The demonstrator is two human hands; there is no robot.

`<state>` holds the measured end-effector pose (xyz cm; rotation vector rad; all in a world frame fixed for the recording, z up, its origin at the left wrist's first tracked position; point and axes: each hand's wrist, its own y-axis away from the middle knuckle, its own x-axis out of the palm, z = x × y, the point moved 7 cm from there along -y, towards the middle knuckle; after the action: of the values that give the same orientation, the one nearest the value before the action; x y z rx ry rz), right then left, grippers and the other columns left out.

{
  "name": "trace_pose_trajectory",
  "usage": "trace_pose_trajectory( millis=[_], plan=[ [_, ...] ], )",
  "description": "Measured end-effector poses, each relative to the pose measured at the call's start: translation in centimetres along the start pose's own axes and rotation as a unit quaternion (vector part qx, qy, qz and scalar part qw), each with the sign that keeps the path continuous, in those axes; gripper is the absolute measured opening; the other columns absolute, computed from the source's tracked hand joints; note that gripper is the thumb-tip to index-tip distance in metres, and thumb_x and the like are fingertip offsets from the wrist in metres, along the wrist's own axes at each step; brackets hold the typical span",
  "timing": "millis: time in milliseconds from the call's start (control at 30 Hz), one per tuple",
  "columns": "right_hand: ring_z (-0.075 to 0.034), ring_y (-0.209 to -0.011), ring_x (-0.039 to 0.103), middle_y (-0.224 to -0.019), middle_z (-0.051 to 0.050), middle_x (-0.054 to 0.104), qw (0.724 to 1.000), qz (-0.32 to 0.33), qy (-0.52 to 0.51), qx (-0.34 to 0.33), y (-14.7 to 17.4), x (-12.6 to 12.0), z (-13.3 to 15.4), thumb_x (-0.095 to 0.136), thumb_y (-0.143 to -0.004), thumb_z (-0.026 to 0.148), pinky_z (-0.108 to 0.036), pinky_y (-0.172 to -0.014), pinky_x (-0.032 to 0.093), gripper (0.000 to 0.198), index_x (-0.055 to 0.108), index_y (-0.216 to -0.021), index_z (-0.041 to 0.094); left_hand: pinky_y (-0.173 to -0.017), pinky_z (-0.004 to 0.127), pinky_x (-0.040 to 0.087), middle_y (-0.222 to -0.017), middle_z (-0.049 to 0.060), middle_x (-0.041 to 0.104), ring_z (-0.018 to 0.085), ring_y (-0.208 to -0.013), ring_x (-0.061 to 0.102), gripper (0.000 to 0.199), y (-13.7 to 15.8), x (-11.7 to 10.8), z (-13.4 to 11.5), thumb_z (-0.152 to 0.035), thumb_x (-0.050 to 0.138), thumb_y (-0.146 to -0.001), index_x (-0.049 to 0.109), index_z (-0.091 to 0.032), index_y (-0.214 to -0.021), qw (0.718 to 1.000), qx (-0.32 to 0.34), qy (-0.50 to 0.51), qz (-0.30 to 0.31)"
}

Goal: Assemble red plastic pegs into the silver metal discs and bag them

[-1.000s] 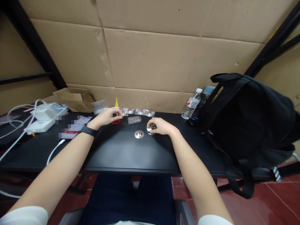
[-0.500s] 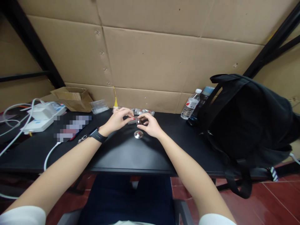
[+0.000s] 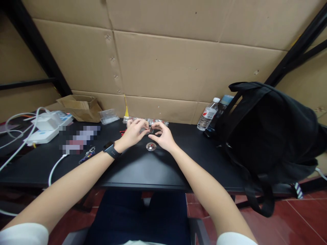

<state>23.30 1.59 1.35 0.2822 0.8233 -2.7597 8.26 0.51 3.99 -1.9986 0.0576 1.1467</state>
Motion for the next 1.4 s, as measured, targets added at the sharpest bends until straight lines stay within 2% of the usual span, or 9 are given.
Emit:
trace_pose_trajectory(
  millis=[300,533,767,900,967,1100,1267,1400],
  plan=[
    [-0.024,-0.114,0.067,-0.120,-0.006,0.064,1.000,0.012,-0.021,-0.010,0.0,0.1,0.1,0.082,-0.074,0.031,-0.031,-0.081,0.055,0.042,0.057,-0.108,0.026,-0.092,0.041,0.027,-0.110,0.003,0.070,0.025,-0.117,0.055,0.007,0.1,0.2,-0.3,-0.021,0.058,-0.095,0.055,-0.024,-0.100,1.000,0.017,-0.023,0.002],
    [-0.024,-0.112,0.069,-0.122,-0.007,0.064,1.000,0.023,-0.013,0.002,0.1,0.3,-0.1,0.082,-0.073,0.032,-0.031,-0.082,0.056,0.043,0.058,-0.108,0.024,-0.093,0.043,0.028,-0.111,0.006,0.070,0.027,-0.119,0.054,0.009,0.2,0.2,-0.5,-0.019,0.055,-0.095,0.054,-0.024,-0.102,0.999,0.030,-0.042,0.011],
    [-0.024,-0.100,0.073,-0.106,-0.004,0.071,0.992,-0.011,-0.090,0.084,0.1,-0.2,-1.2,0.092,-0.062,0.035,-0.032,-0.081,0.060,0.049,0.060,-0.097,0.023,-0.095,0.046,0.027,-0.107,0.006,0.071,0.027,-0.120,0.054,0.011,0.4,0.5,-1.0,-0.015,0.051,-0.096,0.055,-0.025,-0.100,0.998,0.050,-0.042,0.023],
    [-0.023,-0.083,0.073,-0.093,-0.005,0.075,0.986,0.024,-0.067,0.149,0.2,-0.3,-2.1,0.083,-0.073,0.049,-0.032,-0.066,0.060,0.038,0.069,-0.094,0.021,-0.097,0.045,0.026,-0.109,0.006,0.071,0.028,-0.120,0.054,0.004,0.3,0.1,-0.6,-0.022,0.057,-0.096,0.057,-0.024,-0.099,0.999,0.026,-0.039,-0.001],
    [-0.022,-0.082,0.072,-0.093,-0.006,0.076,0.988,0.024,-0.046,0.143,0.1,-0.6,-2.1,0.079,-0.077,0.052,-0.033,-0.066,0.060,0.036,0.072,-0.093,0.020,-0.097,0.044,0.026,-0.110,0.006,0.071,0.028,-0.120,0.055,0.005,0.3,-0.1,-0.3,-0.025,0.060,-0.095,0.058,-0.024,-0.099,0.999,0.013,-0.034,-0.012],
    [-0.022,-0.085,0.071,-0.092,-0.007,0.076,0.993,0.019,-0.024,0.115,0.0,-0.6,-1.8,0.080,-0.076,0.048,-0.036,-0.078,0.059,0.032,0.074,-0.087,0.019,-0.097,0.044,0.026,-0.108,0.005,0.072,0.028,-0.118,0.057,0.011,0.3,-0.4,-0.1,-0.027,0.066,-0.093,0.058,-0.024,-0.099,1.000,0.003,-0.014,-0.024],
    [-0.022,-0.086,0.070,-0.092,-0.006,0.075,0.995,0.030,0.010,0.091,-0.1,-0.2,-1.5,0.075,-0.080,0.047,-0.036,-0.078,0.058,0.028,0.073,-0.087,0.020,-0.098,0.044,0.027,-0.111,0.005,0.072,0.028,-0.117,0.057,0.015,0.2,-0.5,0.0,-0.030,0.070,-0.091,0.058,-0.024,-0.099,0.999,-0.009,-0.006,-0.034],
    [-0.022,-0.089,0.069,-0.093,-0.005,0.073,0.997,0.035,0.046,0.047,-0.3,-0.3,-1.0,0.070,-0.084,0.044,-0.036,-0.082,0.056,0.024,0.070,-0.084,0.021,-0.097,0.044,0.028,-0.110,0.006,0.072,0.028,-0.117,0.056,0.016,0.2,-0.4,-0.1,-0.033,0.070,-0.092,0.059,-0.024,-0.100,1.000,-0.011,0.001,-0.021]
  ],
)
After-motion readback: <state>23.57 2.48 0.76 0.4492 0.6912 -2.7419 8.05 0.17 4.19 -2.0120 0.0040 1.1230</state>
